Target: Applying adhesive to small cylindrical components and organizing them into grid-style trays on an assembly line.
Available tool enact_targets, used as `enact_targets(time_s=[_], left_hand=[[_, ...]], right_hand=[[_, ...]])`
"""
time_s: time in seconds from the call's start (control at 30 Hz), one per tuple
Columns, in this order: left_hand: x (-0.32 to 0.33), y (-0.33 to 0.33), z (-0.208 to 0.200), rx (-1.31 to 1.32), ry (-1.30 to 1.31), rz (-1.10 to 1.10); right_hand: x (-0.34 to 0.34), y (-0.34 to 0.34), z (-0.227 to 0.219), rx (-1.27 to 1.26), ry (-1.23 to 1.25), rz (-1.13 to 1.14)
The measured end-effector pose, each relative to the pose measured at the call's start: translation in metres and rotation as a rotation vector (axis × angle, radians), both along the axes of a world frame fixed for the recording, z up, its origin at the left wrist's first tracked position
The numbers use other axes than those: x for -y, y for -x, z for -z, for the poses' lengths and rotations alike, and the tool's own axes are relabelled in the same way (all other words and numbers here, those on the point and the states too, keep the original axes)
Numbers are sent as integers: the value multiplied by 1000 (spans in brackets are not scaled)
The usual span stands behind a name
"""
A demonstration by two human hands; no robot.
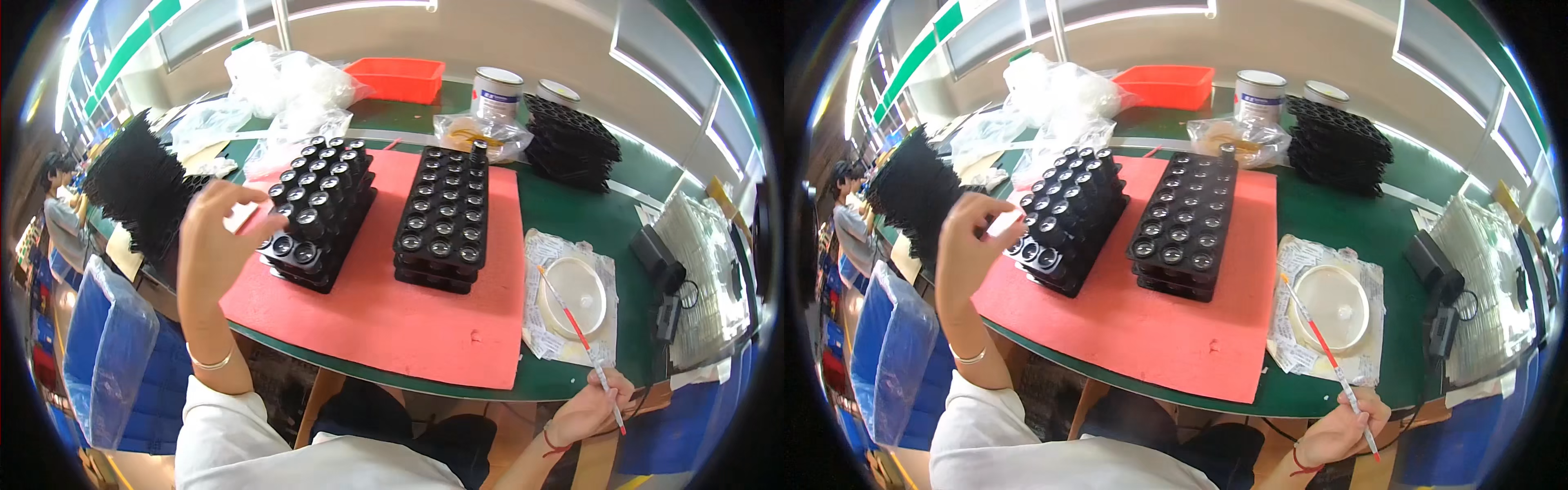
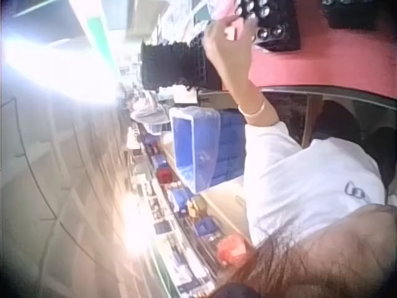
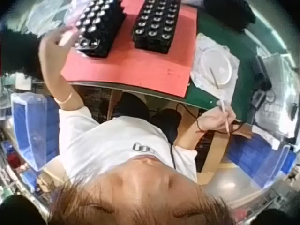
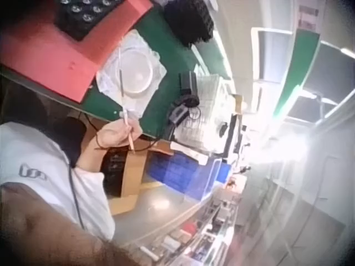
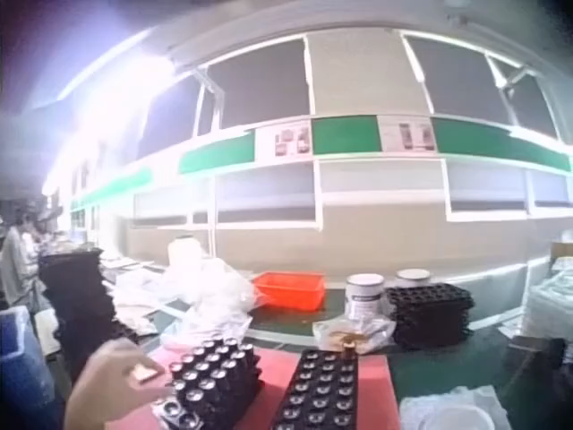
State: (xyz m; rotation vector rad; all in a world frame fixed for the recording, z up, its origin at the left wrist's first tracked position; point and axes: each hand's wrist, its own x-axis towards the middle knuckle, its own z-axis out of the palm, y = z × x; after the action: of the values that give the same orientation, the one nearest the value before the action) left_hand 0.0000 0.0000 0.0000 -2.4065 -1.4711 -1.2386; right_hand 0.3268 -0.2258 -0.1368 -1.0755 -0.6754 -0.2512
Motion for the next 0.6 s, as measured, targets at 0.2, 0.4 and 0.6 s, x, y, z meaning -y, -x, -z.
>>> enact_targets(time_s=[0.2, 0.4, 0.6], left_hand=[[5, -91, -51, -239, -158, 360], [-72, -205, -32, -617, 12, 334], [-115, -256, -5, -630, 214, 280]], right_hand=[[4, -8, 7, 60, -25, -9], [3, -3, 5, 86, -53, -11], [3, -3, 5, 97, -29, -4]])
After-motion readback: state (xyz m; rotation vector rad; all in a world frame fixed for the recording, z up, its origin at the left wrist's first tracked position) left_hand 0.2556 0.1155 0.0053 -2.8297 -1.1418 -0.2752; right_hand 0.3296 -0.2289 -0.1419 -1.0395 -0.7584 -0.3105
